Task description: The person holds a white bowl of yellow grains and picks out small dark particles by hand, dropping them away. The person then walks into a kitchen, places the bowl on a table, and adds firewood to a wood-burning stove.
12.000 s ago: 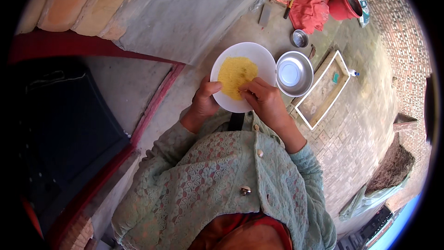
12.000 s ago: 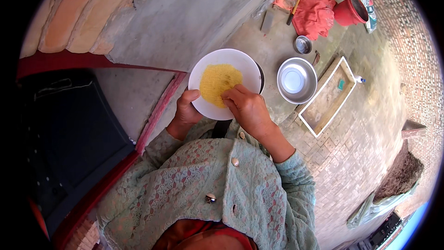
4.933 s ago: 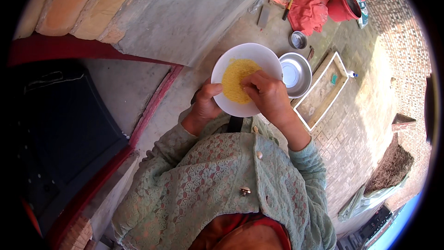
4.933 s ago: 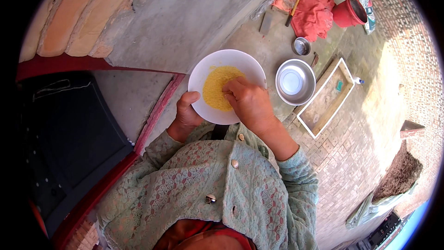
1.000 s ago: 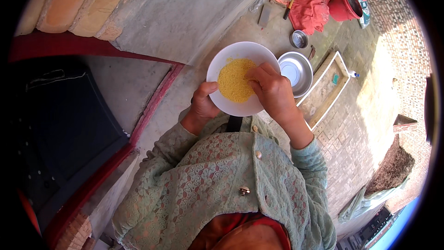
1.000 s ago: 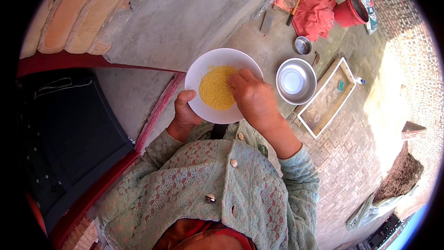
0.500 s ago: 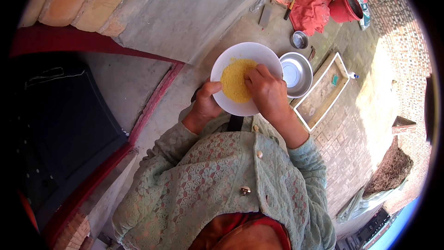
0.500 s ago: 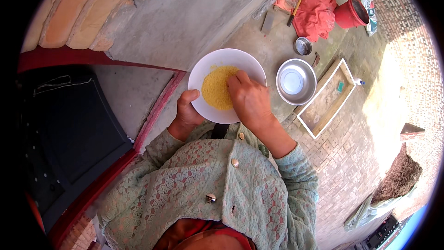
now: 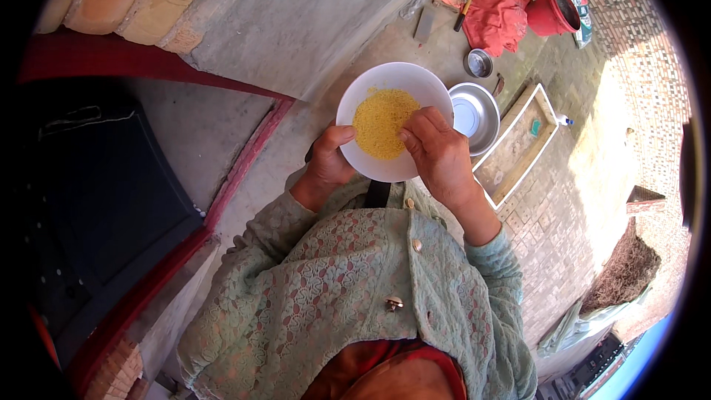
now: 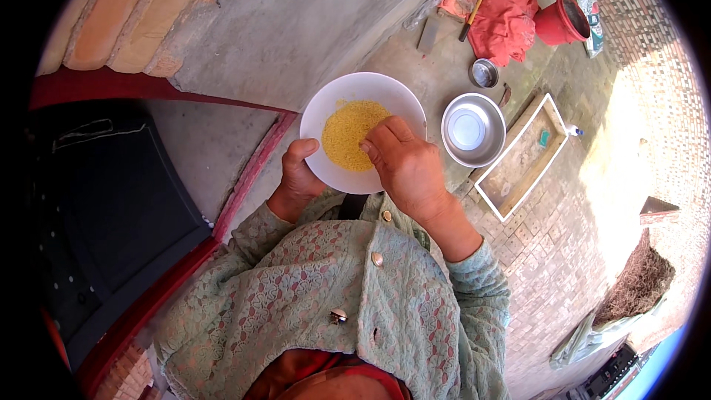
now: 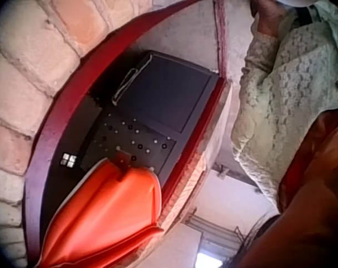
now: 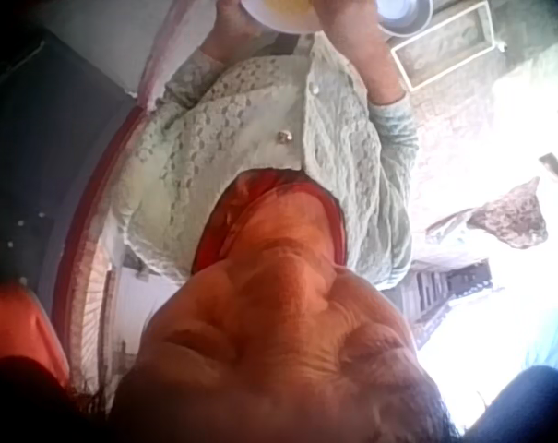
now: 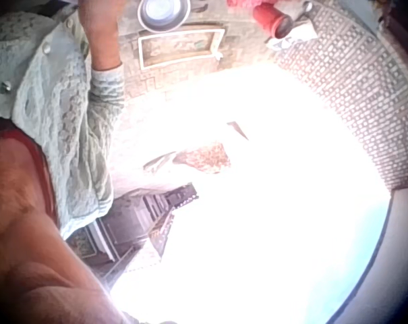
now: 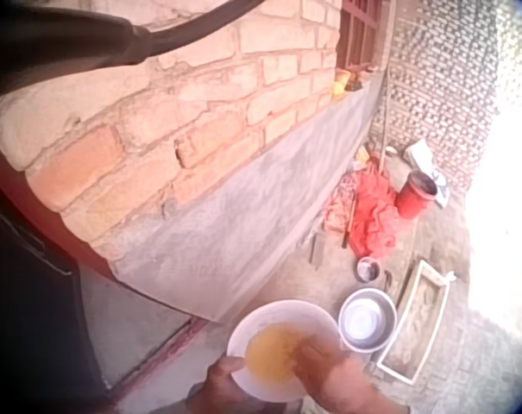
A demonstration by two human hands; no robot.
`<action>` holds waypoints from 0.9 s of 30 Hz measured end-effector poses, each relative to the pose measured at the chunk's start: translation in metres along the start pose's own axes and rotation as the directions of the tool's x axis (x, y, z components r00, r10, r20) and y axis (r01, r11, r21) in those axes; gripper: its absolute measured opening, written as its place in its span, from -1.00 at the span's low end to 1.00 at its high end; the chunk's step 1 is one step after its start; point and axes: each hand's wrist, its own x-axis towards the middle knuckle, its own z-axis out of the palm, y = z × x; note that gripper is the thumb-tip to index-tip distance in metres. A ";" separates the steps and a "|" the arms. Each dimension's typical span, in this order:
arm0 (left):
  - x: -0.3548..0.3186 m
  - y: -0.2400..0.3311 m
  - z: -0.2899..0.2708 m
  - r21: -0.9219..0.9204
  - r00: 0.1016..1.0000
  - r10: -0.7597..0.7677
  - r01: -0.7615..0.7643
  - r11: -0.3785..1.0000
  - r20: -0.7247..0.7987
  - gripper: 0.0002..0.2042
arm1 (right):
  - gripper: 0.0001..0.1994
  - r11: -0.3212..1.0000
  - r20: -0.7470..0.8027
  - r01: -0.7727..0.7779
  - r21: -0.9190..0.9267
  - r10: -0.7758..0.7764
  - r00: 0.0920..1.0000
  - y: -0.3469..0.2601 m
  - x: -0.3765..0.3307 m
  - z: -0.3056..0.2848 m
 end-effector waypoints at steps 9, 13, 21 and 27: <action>-0.002 -0.002 -0.002 0.031 1.000 -0.004 0.004 1.000 -0.001 -0.38 | -0.92 0.995 0.084 0.047 0.087 -0.055 0.995 0.004 -0.012 0.018; -0.004 -0.004 0.000 0.023 0.999 -0.019 0.019 1.000 -0.028 -0.38 | -0.93 0.997 0.113 0.075 0.028 -0.078 0.991 0.002 -0.013 0.019; -0.004 -0.003 0.005 0.101 0.996 -0.018 0.027 0.995 -0.083 -0.36 | -0.92 0.991 0.175 0.111 -0.080 -0.096 0.980 0.004 -0.016 0.025; -0.006 -0.004 -0.002 0.018 0.998 -0.034 0.035 0.999 -0.044 -0.40 | -0.90 0.995 0.019 0.104 0.004 -0.104 0.994 0.001 -0.011 0.016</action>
